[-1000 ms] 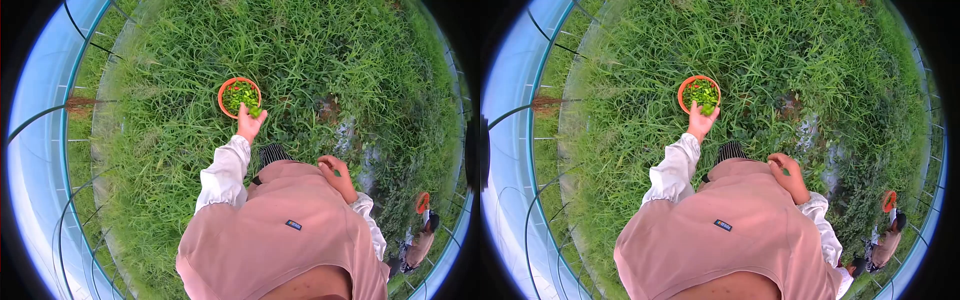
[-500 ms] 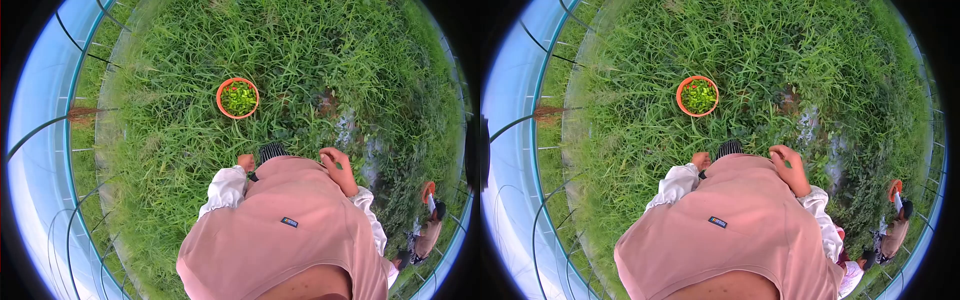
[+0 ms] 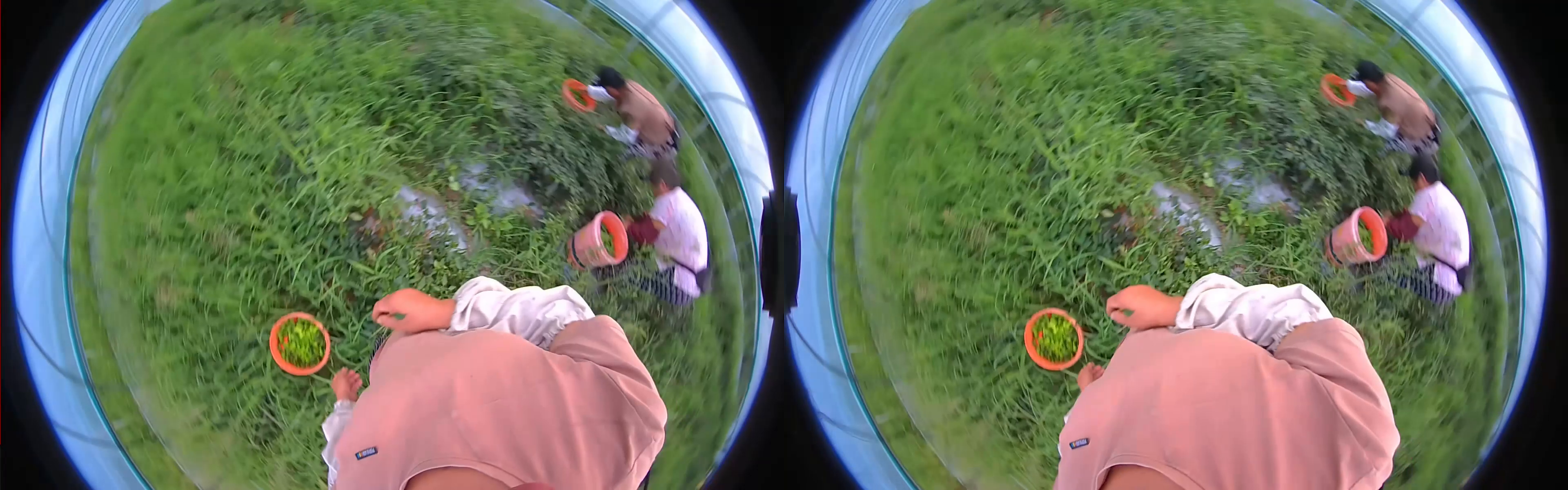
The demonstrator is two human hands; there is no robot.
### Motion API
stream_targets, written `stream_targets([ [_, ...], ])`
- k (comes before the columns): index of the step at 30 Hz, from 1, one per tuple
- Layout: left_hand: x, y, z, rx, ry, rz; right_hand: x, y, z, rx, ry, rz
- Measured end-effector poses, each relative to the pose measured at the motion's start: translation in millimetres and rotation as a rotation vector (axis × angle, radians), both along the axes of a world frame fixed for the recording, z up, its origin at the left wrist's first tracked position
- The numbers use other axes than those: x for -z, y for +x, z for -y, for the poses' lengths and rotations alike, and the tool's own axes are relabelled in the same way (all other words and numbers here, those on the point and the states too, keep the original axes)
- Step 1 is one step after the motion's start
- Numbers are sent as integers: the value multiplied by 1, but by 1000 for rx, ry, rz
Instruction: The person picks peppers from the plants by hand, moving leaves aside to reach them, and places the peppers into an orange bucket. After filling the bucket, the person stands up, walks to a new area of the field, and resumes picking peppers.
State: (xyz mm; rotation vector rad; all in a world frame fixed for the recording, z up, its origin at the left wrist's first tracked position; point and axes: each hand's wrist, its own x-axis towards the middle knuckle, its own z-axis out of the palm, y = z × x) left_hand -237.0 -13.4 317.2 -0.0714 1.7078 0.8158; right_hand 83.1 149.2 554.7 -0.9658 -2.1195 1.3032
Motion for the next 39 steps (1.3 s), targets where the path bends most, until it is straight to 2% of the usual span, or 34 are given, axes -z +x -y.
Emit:
stream_targets([
  [5,58,-17,-15,206,-9,-46,-2,14,-3,56,8,-3],
  [7,66,-18,-30,265,-13,-68,-1,22,-2,112,18,-22],
  [12,53,-18,-57,269,12,-100,3,43,-6,242,29,-52],
  [13,51,-22,-66,353,24,-69,2,52,-7,251,31,-33],
  [16,39,-23,-78,378,45,-42,13,72,-3,364,47,-70],
  [21,34,-23,-90,471,50,-82,37,97,9,448,8,10],
  [30,31,-20,-106,674,36,-146,30,100,18,478,-44,10],
  [39,24,-21,-119,820,30,-186,49,92,18,508,-67,13],
])
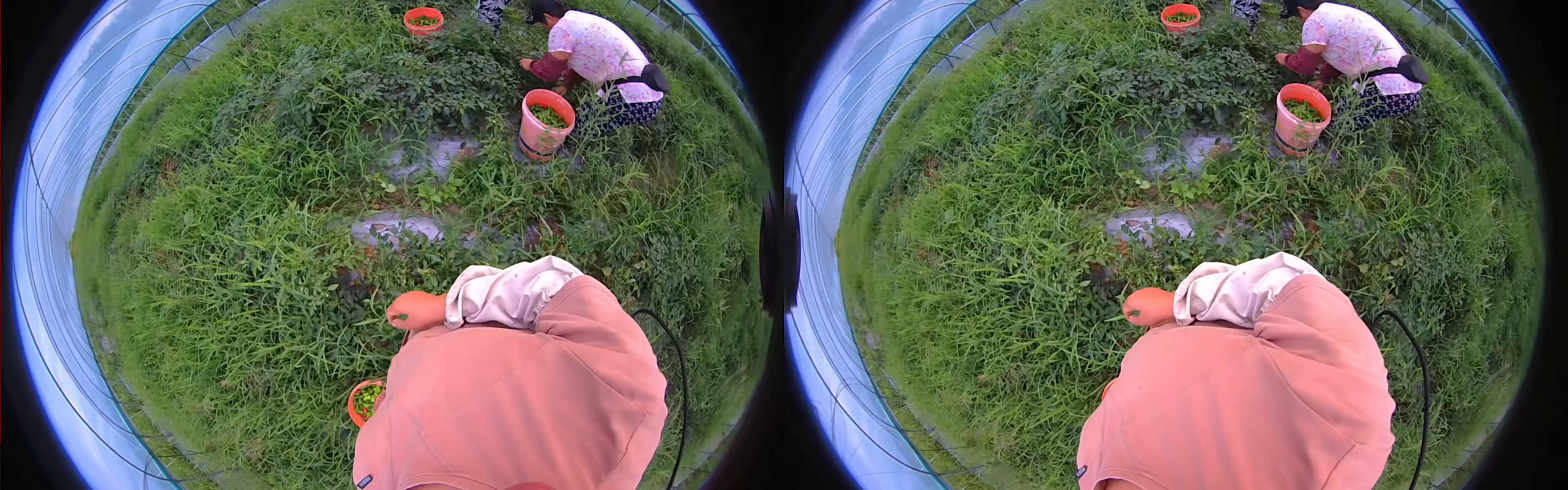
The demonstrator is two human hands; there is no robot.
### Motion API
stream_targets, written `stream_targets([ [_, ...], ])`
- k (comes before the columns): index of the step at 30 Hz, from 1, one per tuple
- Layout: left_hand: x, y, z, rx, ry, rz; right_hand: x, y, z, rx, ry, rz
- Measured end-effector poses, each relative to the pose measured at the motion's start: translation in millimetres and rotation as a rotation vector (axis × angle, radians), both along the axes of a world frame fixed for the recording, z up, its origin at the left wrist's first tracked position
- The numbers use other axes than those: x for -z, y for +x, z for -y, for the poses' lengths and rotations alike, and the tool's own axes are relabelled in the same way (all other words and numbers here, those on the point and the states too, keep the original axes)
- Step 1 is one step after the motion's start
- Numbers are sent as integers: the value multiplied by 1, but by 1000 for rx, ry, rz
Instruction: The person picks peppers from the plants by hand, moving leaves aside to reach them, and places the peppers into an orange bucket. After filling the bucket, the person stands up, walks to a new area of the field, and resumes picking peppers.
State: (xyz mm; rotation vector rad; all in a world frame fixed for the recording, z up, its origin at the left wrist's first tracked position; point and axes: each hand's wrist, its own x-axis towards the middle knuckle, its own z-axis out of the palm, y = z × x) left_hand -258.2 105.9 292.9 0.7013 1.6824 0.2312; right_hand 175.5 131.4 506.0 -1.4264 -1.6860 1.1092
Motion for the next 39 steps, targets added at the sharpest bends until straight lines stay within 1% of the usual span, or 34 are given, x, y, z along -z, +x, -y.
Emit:
stream_targets([
  [6,0,6,-4,34,28,6,3,0,1,16,-22,10],
  [12,7,13,3,35,33,22,7,-2,3,-20,-68,17],
  [16,10,17,13,29,36,37,5,-3,3,-65,-60,20],
  [18,10,18,19,23,42,45,3,-2,4,-89,-16,20],
  [20,7,20,27,24,56,56,10,-2,4,-110,-38,-3],
  [21,4,21,32,49,82,58,14,-2,2,-117,-53,-28],
  [22,2,22,35,165,155,58,15,-1,3,-101,-23,-54],
  [23,-2,24,39,286,251,49,15,1,2,-173,-13,-52],
  [24,-6,26,44,347,344,43,12,3,1,-150,-33,-64],
  [25,-12,34,49,212,279,65,9,4,-1,-129,-53,-75],
  [27,-38,62,50,-370,-63,86,-2,8,-4,-159,-97,-98],
  [28,-35,63,53,-409,-72,137,-2,9,-6,-234,-90,-97],
  [29,-39,67,57,-477,-57,140,0,11,-7,-227,-107,-104],
  [30,-42,74,56,-471,-72,105,1,12,-8,-209,-125,-110],
  [31,-43,79,55,-458,-88,71,-2,12,-10,-261,-118,-108],
  [32,-44,83,56,-460,-82,59,-5,12,-12,-258,-165,-116],
  [34,-34,89,61,-518,-68,73,-1,12,-13,-251,-224,-157],
  [39,-28,96,65,-596,-53,96,2,13,-19,-301,-216,-122],
])
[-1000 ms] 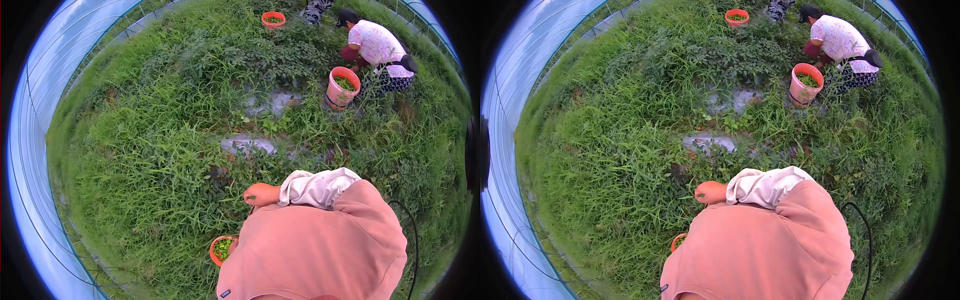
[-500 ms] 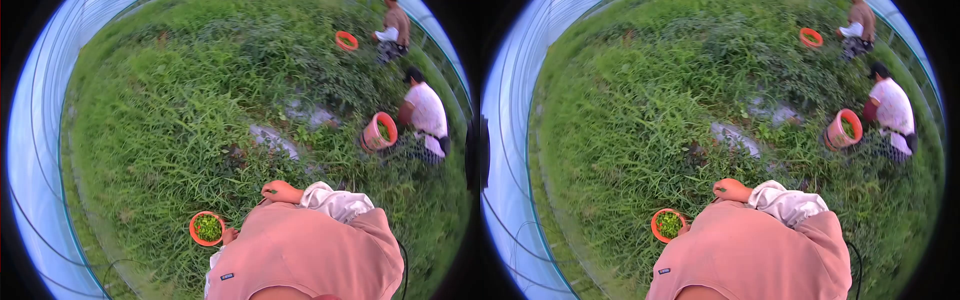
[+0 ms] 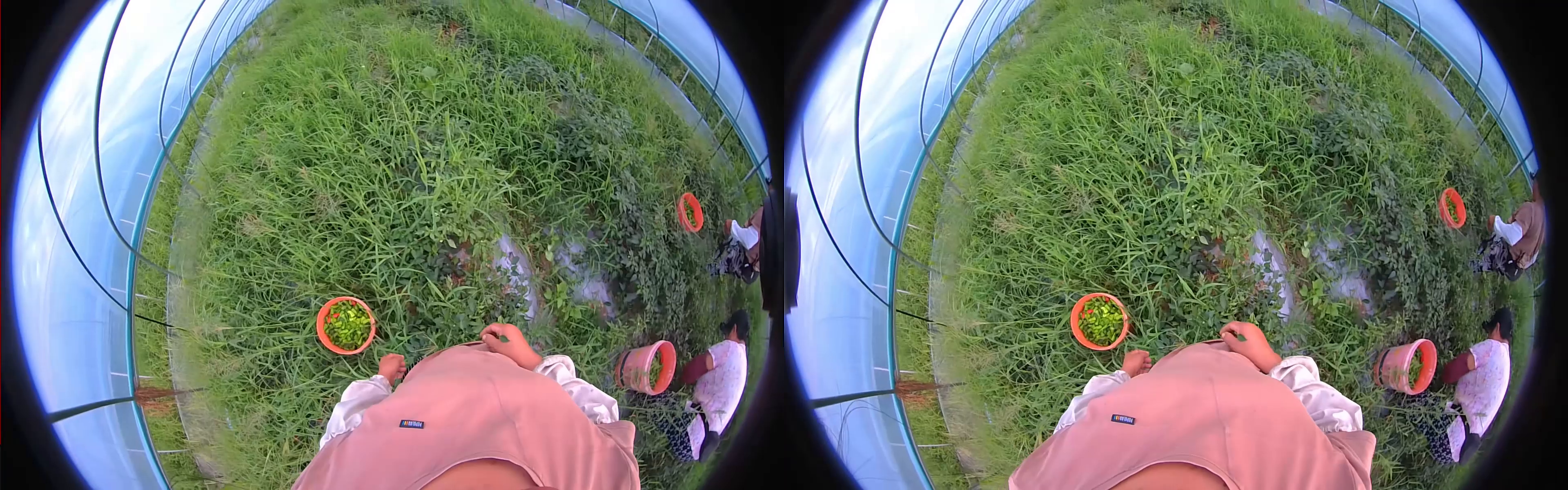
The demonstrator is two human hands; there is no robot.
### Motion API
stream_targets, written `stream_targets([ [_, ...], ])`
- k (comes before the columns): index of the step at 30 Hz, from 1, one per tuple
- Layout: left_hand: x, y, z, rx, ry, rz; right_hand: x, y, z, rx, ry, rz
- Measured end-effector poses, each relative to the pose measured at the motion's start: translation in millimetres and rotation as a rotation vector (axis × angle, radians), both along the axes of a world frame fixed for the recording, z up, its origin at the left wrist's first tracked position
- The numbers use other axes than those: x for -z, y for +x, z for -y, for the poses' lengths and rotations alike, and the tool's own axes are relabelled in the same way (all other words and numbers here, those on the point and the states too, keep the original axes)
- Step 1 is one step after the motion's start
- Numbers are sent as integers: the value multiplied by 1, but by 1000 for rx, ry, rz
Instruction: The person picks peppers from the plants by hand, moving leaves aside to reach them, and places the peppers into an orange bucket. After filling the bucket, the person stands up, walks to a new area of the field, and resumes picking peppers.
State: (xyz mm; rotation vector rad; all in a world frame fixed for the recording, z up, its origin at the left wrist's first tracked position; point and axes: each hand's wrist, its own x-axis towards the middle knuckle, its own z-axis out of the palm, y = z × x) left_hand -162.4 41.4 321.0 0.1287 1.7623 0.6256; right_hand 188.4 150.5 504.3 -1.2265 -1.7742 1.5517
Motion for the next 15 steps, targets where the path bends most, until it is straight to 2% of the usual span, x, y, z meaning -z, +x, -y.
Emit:
stream_targets([
  [8,-2,1,6,-56,-1,-10,4,0,-2,-19,-34,10],
  [15,5,-6,4,53,37,-4,2,2,3,3,-26,21],
])
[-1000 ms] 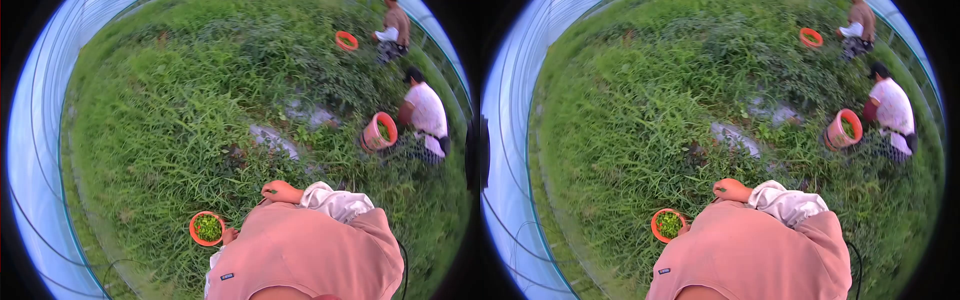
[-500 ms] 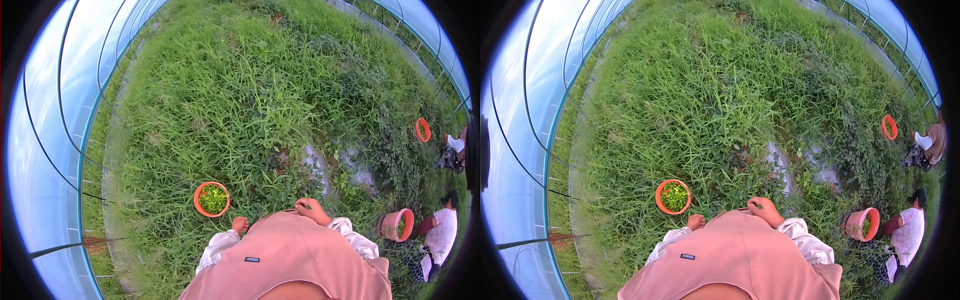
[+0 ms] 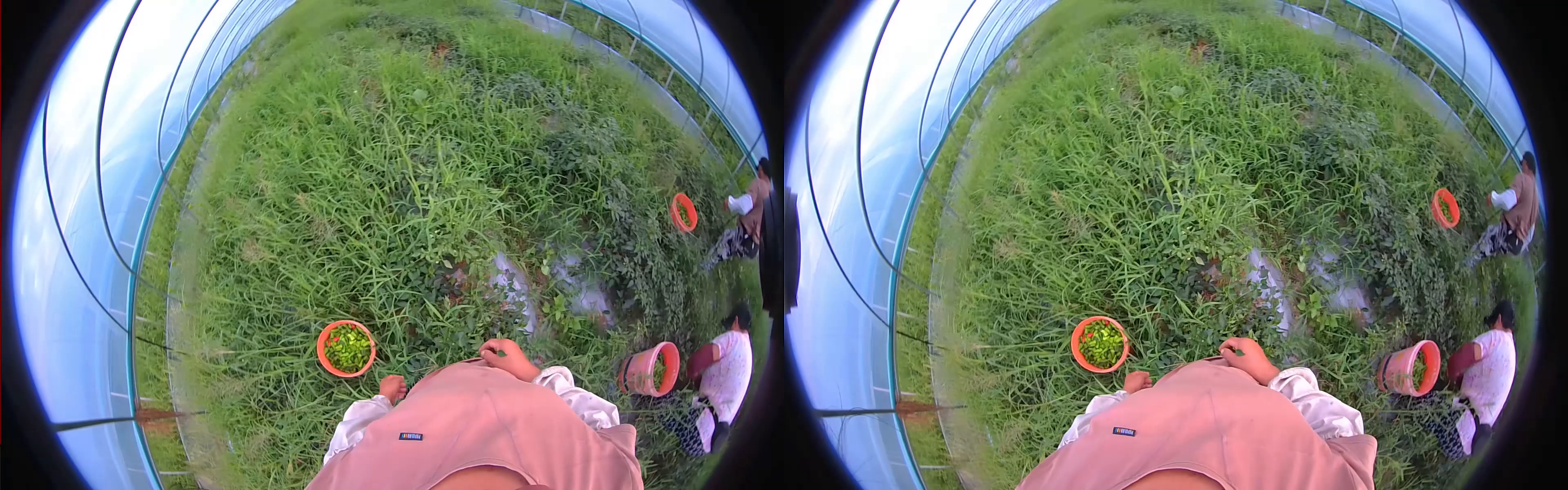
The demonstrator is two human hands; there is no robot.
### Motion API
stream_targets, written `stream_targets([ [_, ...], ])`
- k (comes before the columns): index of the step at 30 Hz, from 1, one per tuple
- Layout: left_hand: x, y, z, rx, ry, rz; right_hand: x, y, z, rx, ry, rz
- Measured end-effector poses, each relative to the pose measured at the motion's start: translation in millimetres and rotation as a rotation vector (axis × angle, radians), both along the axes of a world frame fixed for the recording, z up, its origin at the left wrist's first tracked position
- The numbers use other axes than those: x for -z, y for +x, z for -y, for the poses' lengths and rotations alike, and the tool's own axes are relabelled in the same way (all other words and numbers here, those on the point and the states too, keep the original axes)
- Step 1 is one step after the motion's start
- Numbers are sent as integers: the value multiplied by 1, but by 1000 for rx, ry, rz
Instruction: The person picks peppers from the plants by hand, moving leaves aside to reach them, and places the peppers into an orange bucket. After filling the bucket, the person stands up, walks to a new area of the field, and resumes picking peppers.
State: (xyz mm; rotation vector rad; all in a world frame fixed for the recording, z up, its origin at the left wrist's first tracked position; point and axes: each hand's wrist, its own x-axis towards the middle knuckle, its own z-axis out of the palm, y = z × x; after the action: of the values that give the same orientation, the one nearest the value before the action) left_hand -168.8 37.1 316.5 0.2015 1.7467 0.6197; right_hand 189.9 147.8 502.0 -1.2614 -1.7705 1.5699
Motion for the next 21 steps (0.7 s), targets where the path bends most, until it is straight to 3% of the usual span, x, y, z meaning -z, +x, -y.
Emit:
stream_targets([
  [5,12,-7,-3,197,1,-59,-5,6,13,73,79,32],
  [10,42,-5,-52,510,127,-87,14,23,34,196,168,120],
  [14,60,22,-115,634,124,-83,-3,20,54,418,150,277],
  [21,72,87,-196,976,152,-60,-4,-8,79,830,183,320],
])
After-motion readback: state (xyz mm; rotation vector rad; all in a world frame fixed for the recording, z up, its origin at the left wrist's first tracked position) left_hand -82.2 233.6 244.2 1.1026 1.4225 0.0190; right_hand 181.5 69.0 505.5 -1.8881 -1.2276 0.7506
